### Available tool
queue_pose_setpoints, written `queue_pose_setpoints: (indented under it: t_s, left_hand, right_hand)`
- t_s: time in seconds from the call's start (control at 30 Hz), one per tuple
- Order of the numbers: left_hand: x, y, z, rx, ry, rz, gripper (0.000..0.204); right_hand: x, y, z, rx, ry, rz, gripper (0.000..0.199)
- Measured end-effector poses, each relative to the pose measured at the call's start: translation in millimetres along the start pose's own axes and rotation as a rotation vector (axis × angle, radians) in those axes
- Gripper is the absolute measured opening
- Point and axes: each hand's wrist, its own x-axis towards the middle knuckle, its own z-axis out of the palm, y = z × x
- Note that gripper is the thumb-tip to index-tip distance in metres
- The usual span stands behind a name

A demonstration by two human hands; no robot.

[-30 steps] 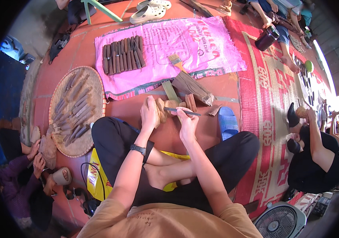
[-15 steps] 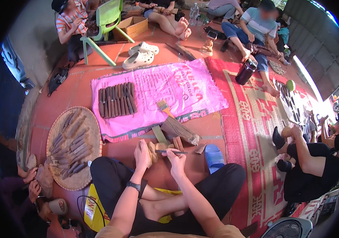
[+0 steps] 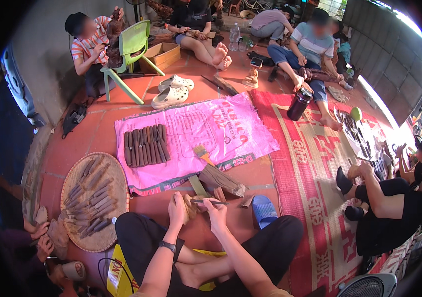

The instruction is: The person sits on the floor and uses a small knife to carve and shape a piece of wood held in their left hand. They repeatedly scrape the surface of the wood to remove shavings, refining its shape. Finished wooden pieces are visible on a woven tray nearby.

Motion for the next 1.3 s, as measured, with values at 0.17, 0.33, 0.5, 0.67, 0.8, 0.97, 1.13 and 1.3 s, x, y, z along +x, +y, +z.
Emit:
queue_pose_setpoints:
  t_s: [0.17, 0.33, 0.5, 0.67, 0.8, 0.97, 1.13, 1.3]
  left_hand:
    - [14, -23, 3, -0.002, -0.042, 0.007, 0.052]
    - [5, -13, 4, -0.008, 0.024, 0.048, 0.050]
    - [16, -30, 0, 0.004, -0.017, -0.006, 0.051]
    - [18, -36, 6, -0.047, 0.017, 0.042, 0.049]
    - [23, -48, 6, -0.138, -0.005, 0.048, 0.041]
    - [26, -53, 9, -0.181, -0.039, 0.021, 0.039]
    - [25, -53, 4, -0.139, -0.022, 0.059, 0.036]
    - [28, -55, 4, -0.200, -0.069, 0.047, 0.037]
  right_hand:
    - [13, 10, -14, -0.111, -0.033, 0.015, 0.010]
    - [6, 2, 0, -0.096, 0.006, -0.019, 0.009]
    - [12, 9, -7, -0.166, -0.021, 0.005, 0.009]
    - [9, -2, 2, 0.079, -0.022, 0.043, 0.010]
    - [5, -6, 10, 0.008, 0.012, 0.035, 0.014]
    - [9, 1, 3, -0.182, -0.028, -0.018, 0.012]
    - [8, -6, 3, -0.083, -0.010, 0.034, 0.009]
    - [6, -6, 4, -0.054, -0.033, 0.044, 0.009]
